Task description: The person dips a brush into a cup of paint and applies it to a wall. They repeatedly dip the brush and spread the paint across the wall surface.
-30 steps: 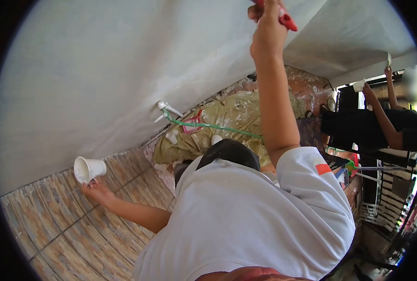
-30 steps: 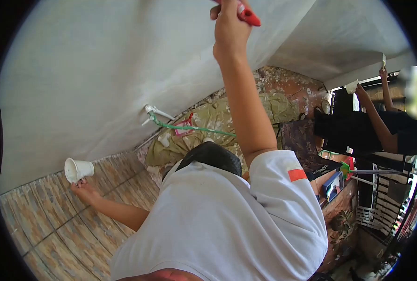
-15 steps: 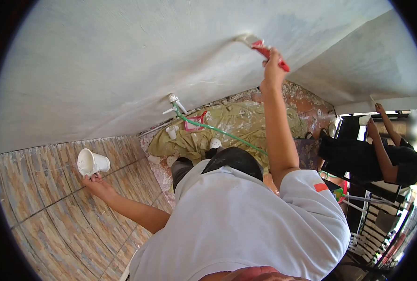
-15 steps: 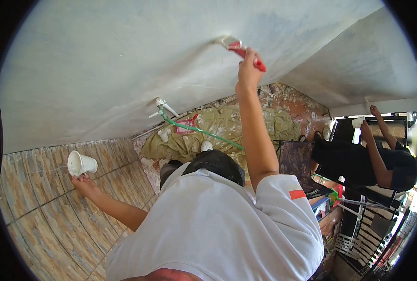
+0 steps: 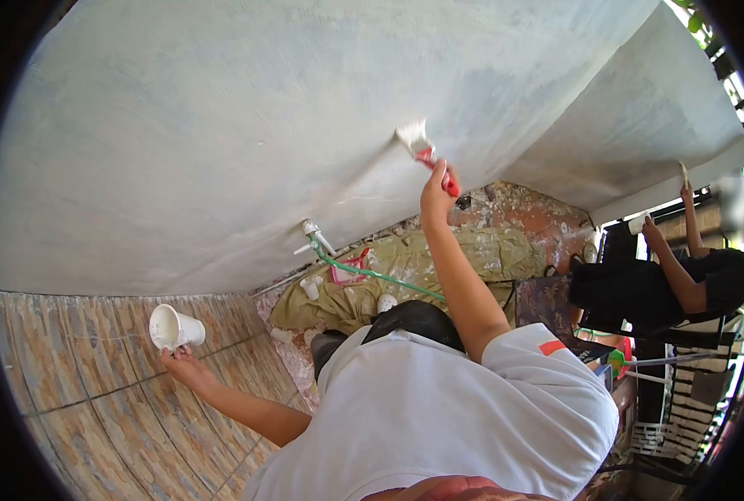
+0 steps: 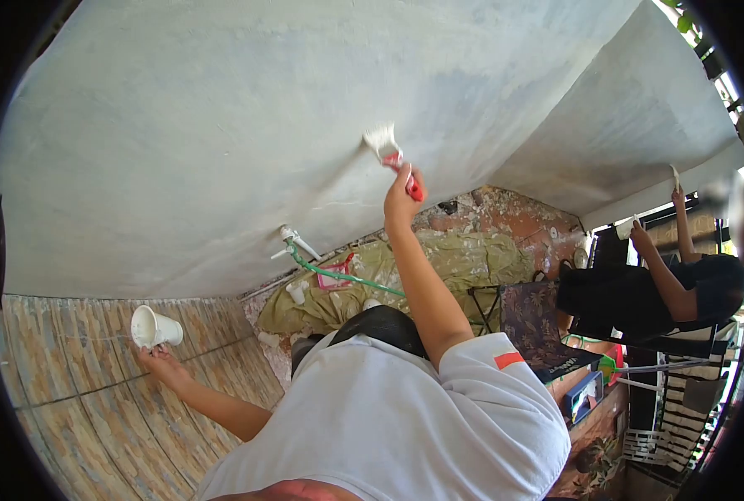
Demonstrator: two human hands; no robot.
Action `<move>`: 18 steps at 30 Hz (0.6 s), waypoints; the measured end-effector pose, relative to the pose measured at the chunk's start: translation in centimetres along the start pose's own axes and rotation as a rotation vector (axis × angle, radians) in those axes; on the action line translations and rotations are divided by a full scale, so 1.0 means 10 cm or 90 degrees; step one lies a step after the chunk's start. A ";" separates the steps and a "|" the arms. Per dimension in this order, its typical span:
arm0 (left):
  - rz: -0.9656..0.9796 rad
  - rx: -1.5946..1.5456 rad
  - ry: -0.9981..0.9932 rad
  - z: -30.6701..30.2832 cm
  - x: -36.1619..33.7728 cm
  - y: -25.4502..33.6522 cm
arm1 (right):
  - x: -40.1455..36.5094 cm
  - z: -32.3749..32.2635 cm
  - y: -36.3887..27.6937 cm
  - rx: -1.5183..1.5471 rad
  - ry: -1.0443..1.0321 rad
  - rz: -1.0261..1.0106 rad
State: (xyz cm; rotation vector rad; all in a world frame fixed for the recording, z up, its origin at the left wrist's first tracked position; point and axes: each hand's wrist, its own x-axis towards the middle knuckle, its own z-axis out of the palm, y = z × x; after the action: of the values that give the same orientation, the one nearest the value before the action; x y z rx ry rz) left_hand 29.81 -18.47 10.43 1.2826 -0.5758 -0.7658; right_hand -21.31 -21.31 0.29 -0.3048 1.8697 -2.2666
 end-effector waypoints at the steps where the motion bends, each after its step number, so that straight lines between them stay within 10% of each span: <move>1: -0.010 0.012 -0.024 -0.02 -0.01 0.02 | 0.01 -0.07 0.24 0.006 0.003 -0.001; 3: -0.018 0.009 -0.011 -0.10 0.08 -0.04 | 0.10 -0.14 0.50 -0.064 0.146 0.225; 7: -0.008 -0.012 0.037 -0.02 0.09 -0.02 | 0.68 0.03 -0.37 0.086 0.059 0.172; 13: 0.004 0.032 0.014 0.20 -0.08 0.13 | 0.75 0.01 -2.18 0.362 -0.106 -0.199; 18: 0.011 0.013 0.014 0.30 -0.12 0.15 | 0.62 0.11 -1.12 0.174 -0.064 -0.132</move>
State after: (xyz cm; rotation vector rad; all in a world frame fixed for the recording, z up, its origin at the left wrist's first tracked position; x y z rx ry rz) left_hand 27.11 -19.24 12.55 1.3013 -0.5774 -0.7318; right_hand -27.16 -21.96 11.78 -0.5797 1.5178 -2.5495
